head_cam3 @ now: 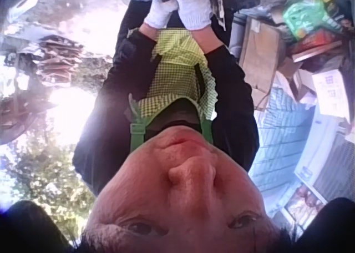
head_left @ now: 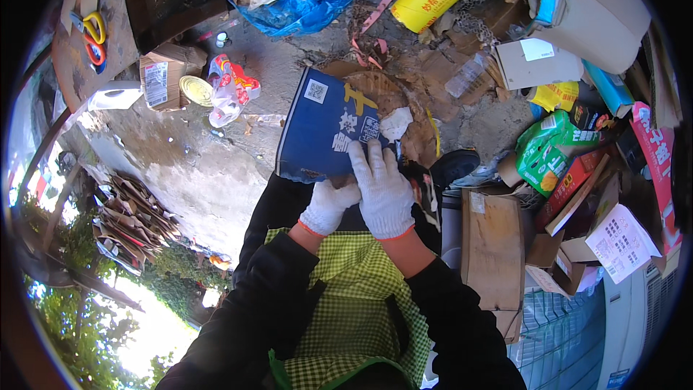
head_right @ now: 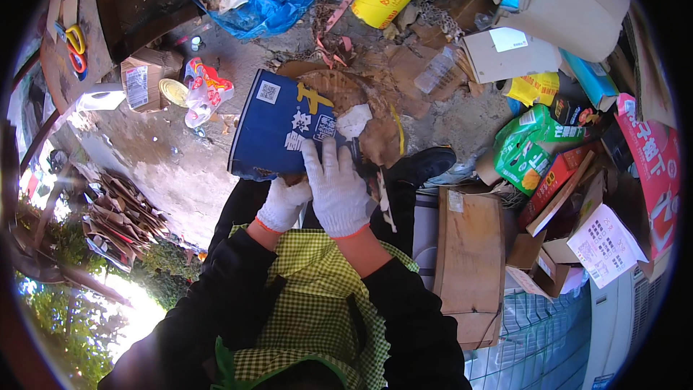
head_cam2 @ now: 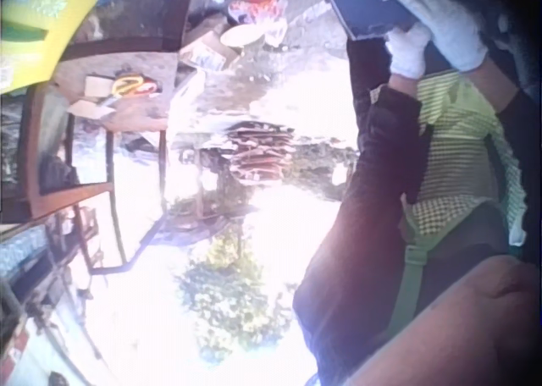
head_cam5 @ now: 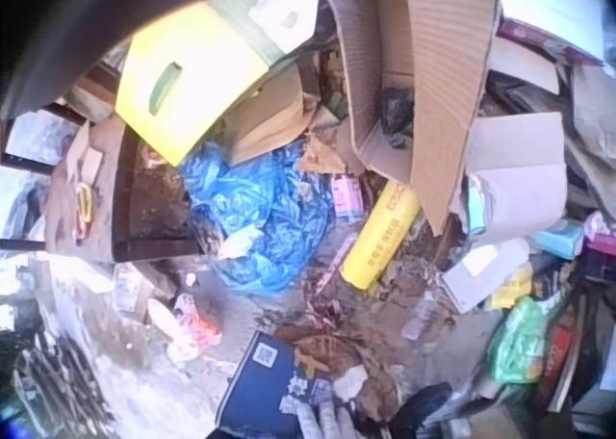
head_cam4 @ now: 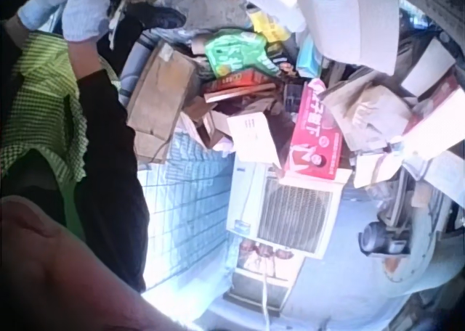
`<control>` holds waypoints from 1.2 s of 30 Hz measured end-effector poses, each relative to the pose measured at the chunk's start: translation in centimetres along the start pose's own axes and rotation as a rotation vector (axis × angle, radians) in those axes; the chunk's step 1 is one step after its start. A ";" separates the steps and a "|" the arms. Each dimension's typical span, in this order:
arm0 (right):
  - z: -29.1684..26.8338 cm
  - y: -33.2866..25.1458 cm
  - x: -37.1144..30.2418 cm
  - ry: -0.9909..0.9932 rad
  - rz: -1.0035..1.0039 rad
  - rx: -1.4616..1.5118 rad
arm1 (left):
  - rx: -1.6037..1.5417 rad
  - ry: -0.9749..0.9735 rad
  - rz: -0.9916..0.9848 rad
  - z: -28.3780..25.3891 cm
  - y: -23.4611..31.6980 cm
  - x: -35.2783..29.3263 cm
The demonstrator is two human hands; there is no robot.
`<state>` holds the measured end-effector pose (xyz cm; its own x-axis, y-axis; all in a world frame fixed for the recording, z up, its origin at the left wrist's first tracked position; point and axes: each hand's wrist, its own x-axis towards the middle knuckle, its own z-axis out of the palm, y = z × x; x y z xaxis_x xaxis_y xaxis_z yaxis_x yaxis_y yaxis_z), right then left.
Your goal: The person sorts recyclable materials in an outdoor area. They pick up cardboard boxes, flatten them, and place them on a growing stack. They also handle plastic bottles and other packaging, moving them into a clear plastic bag. Another person is visible in the background working with cardboard.
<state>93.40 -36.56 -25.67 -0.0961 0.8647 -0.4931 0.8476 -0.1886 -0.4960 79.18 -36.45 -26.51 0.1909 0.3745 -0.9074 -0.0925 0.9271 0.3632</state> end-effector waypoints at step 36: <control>-6.6 16.9 -0.6 0.176 0.678 1.730 | 0.122 0.510 0.088 1.8 2.1 2.4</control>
<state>111.22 -37.15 -29.01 0.1313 0.4604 -0.8779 -0.7007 -0.5834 -0.4107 81.17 -33.58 -27.50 -0.3145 0.4243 -0.8492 0.0333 0.8989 0.4368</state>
